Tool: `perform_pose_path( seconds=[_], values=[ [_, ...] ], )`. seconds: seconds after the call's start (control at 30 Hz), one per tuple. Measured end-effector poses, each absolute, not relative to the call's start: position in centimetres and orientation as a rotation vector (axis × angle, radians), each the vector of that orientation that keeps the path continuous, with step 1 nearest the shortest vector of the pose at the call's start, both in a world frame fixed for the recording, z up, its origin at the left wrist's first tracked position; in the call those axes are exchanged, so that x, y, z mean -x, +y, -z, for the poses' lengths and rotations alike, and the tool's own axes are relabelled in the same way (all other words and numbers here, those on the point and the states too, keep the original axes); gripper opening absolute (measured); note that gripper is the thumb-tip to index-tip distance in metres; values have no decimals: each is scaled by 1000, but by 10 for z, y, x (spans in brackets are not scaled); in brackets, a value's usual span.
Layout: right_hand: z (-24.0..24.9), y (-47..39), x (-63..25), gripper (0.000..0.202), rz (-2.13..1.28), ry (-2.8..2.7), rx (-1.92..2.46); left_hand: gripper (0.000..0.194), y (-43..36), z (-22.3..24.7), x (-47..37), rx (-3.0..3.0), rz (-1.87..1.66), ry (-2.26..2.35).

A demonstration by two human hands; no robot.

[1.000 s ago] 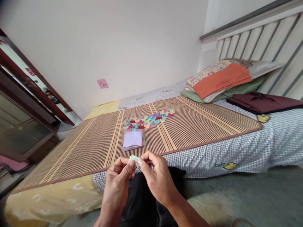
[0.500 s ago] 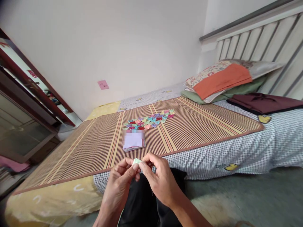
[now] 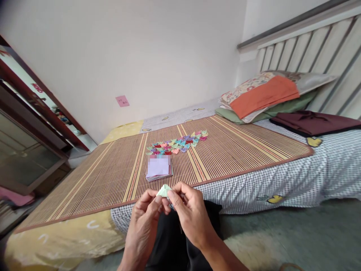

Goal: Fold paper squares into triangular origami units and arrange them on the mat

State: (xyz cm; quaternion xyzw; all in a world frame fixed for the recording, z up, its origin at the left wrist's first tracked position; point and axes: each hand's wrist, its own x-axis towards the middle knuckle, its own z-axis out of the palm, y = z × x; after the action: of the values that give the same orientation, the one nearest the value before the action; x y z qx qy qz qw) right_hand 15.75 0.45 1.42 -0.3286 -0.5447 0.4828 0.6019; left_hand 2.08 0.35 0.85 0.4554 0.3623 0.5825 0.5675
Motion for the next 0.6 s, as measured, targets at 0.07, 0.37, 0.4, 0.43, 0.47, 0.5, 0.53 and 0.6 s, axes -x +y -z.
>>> perform_pose_path(
  seconds=[0.07, 0.37, 0.4, 0.43, 0.47, 0.5, 0.53, 0.6],
  values=[
    [-14, 4, -159, 30, -1097, -1306, 771, 23, 3, -9, -20, -1084, -1347, 872],
    [-3, 5, -157, 31, -783, -1487, 926, 22, -2, -7, -21, -1126, -1433, 979],
    [-4, 5, -157, 31, -790, -1489, 922, 23, -1, -7, -21, -1119, -1430, 976],
    [-4, 5, -158, 31, -818, -1495, 909, 23, -1, -6, -20, -1107, -1425, 969],
    [-5, 4, -160, 30, -853, -1504, 894, 24, -1, -7, -20, -1089, -1420, 959],
    [-7, 4, -162, 29, -883, -1515, 880, 25, 0, -7, -20, -1064, -1416, 944],
    [-8, 4, -164, 28, -902, -1525, 873, 26, 0, -7, -21, -1036, -1414, 931],
    [-10, 4, -166, 28, -892, -1532, 883, 27, 0, -8, -22, -1003, -1412, 913]
  ],
)
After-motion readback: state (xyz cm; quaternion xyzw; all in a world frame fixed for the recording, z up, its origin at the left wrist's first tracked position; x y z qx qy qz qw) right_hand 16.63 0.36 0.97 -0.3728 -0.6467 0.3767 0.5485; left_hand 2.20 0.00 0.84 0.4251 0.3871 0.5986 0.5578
